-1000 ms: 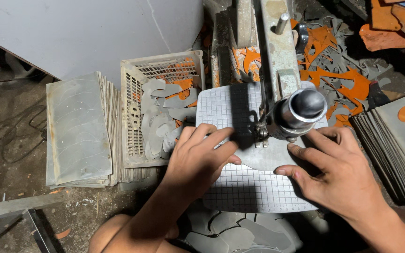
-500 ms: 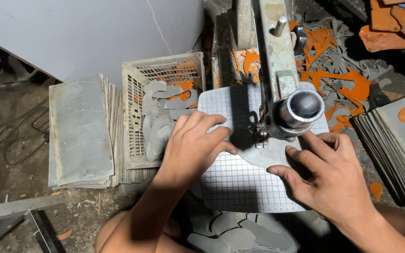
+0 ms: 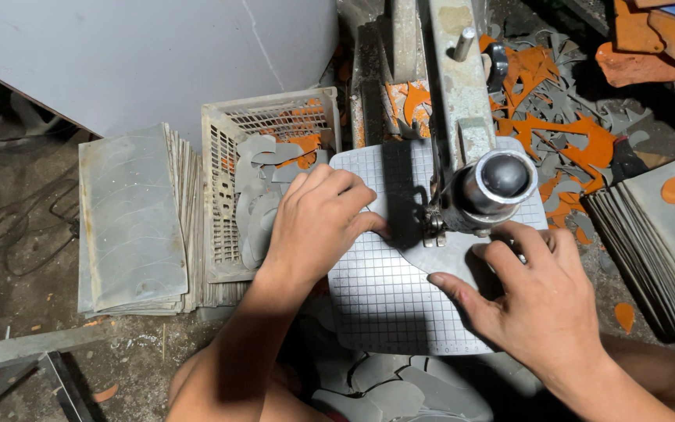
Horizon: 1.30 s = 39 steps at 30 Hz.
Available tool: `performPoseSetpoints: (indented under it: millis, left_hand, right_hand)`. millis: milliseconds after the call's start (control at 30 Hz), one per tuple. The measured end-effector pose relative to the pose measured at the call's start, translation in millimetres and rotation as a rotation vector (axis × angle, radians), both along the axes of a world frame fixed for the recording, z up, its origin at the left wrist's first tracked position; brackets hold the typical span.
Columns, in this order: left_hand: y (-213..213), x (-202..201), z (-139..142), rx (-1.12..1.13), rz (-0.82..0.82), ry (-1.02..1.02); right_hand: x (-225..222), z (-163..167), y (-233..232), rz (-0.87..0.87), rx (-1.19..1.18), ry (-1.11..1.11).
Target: The person uses a vertical band saw to cut curved shapes from grey rubber sheets. They guide each sheet through the blade, remove the cut piece, and place it into a nearby basket, repeating the process with multiple sheets.
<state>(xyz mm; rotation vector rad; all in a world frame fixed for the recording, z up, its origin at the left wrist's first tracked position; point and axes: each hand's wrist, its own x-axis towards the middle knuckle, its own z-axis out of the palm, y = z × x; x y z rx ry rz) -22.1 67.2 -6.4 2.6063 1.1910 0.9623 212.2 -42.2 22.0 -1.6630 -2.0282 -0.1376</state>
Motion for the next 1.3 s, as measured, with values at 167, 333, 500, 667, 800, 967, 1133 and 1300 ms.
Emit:
performPoseSetpoints:
  millis: [167,333,500,667,800,967,1133,1300]
  left_hand:
    - [9,3,1,0.017,0.000,-0.016]
    - [9,8,2,0.061,0.019,-0.001]
    - [-41,15,11,-0.011,0.030,0.187]
    - [-94,37,17,-0.124,-0.019,0.138]
    - [-93,40,20,-0.119,-0.032,0.125]
    - [-85,38,24,-0.070,-0.092,0.163]
    - [-78,38,23,-0.055,-0.137,0.184]
    - [-71,37,17,-0.029,-0.139,0.185]
  right_hand:
    - [-9,1,1,-0.042,-0.053,-0.011]
    - [-15,-1,2,-0.090,-0.089,-0.044]
    - [17,8,10,0.127,-0.292,-0.079]
    - [73,2,15,0.492,-0.425,0.163]
    - [79,-14,11,0.512,-0.356,0.199]
    - [69,-12,5,0.467,-0.294,0.205]
    - [56,-8,-1,0.434,-0.257,0.207]
    - [45,-7,-4,0.414,-0.208,0.203]
